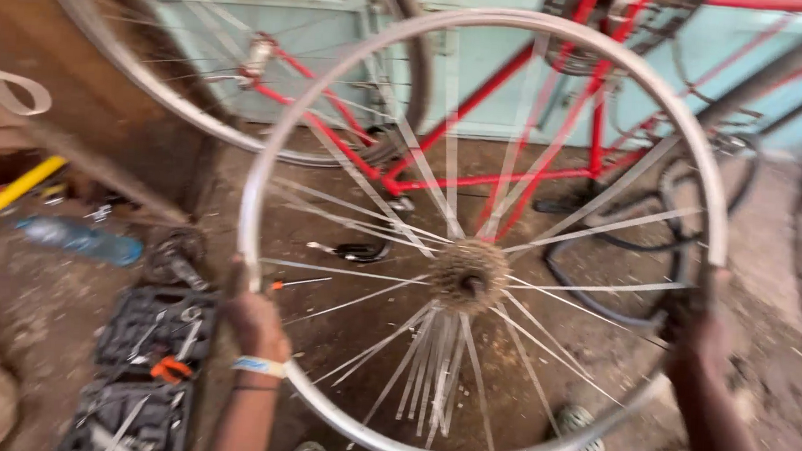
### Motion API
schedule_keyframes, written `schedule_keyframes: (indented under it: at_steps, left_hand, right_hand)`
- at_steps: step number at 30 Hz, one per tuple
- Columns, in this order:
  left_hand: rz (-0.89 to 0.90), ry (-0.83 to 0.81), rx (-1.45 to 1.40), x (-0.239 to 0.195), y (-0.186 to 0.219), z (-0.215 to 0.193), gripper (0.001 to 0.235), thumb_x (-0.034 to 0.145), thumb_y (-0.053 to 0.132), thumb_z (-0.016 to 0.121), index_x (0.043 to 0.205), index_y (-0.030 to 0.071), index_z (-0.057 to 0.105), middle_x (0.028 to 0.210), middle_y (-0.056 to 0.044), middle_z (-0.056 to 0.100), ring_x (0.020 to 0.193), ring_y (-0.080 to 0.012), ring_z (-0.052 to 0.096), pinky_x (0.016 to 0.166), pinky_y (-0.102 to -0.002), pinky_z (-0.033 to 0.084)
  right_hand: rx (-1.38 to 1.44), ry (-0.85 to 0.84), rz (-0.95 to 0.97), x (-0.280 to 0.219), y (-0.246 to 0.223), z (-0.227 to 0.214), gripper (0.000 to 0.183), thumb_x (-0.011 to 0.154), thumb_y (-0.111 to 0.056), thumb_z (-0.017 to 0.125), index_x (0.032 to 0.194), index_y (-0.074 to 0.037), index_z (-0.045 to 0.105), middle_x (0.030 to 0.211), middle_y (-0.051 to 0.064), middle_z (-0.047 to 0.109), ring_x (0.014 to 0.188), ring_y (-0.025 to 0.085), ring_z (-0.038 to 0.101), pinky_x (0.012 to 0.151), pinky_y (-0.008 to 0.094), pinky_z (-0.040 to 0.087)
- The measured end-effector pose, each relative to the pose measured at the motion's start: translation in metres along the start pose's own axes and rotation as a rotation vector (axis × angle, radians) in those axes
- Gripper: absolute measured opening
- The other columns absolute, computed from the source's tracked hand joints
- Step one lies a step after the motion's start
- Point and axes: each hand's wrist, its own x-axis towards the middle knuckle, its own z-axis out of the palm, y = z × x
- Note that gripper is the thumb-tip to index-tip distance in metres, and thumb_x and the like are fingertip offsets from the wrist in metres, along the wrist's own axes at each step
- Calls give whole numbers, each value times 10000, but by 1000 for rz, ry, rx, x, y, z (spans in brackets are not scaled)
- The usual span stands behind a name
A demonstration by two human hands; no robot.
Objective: The person is repairing a bicycle wheel by hand, inserting and adjusting spokes into the hub and rim. The person rotates the wheel to access different sections and ensures the spokes are properly seated.
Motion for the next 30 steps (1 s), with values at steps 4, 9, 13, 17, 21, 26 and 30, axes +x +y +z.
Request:
schedule_keyframes:
  at_steps: [4,9,13,17,21,26,30]
  left_hand:
    - [-75,-212,-159,-56,74,5,244,1019,412,583,895,214,653,659,77,467,541,-44,363,486,-218,263]
    - [87,-458,-23,-69,124,-10,409,1041,419,530,892,80,703,587,23,547,486,-80,485,409,-232,383]
    - [152,-757,86,-63,152,-25,379,1005,393,520,1097,67,689,785,-92,745,669,-165,657,582,-287,550]
    - [137,-884,8,-54,157,-37,429,1007,348,523,1229,24,694,870,-144,779,714,-197,701,665,-303,598]
    - [192,-915,-256,-52,144,-33,266,1028,368,573,897,136,589,696,12,582,552,-73,495,481,-193,430]
    - [283,-761,-81,-59,144,-35,257,915,363,719,902,172,548,733,74,435,615,-64,358,547,-233,302]
    - [419,-660,148,-63,146,-38,337,885,397,738,828,157,508,661,33,516,576,-102,463,531,-278,394]
  right_hand:
    - [53,-87,76,-40,-48,15,329,1073,-515,438,853,-272,474,650,-107,358,495,36,265,440,235,152]
    - [-54,-169,84,-57,-68,17,528,1072,-739,357,888,-246,396,634,-112,177,487,66,111,475,301,66]
    - [-61,-207,155,-14,-39,5,507,1128,-747,342,957,-272,396,672,-134,196,492,53,105,489,288,71]
    - [-116,-196,194,-52,-60,21,394,1053,-611,348,1001,-227,414,702,-125,200,516,67,105,525,307,96]
    - [-75,-384,277,-61,-54,36,683,1132,-888,211,804,-289,223,652,-121,156,495,72,72,492,290,50]
    - [-235,-247,191,-36,-25,39,634,1247,-787,376,936,-241,458,778,-74,427,619,111,362,531,315,258]
    - [-222,-224,237,-29,-21,42,630,1220,-804,361,980,-241,507,803,-83,458,618,119,388,555,340,261]
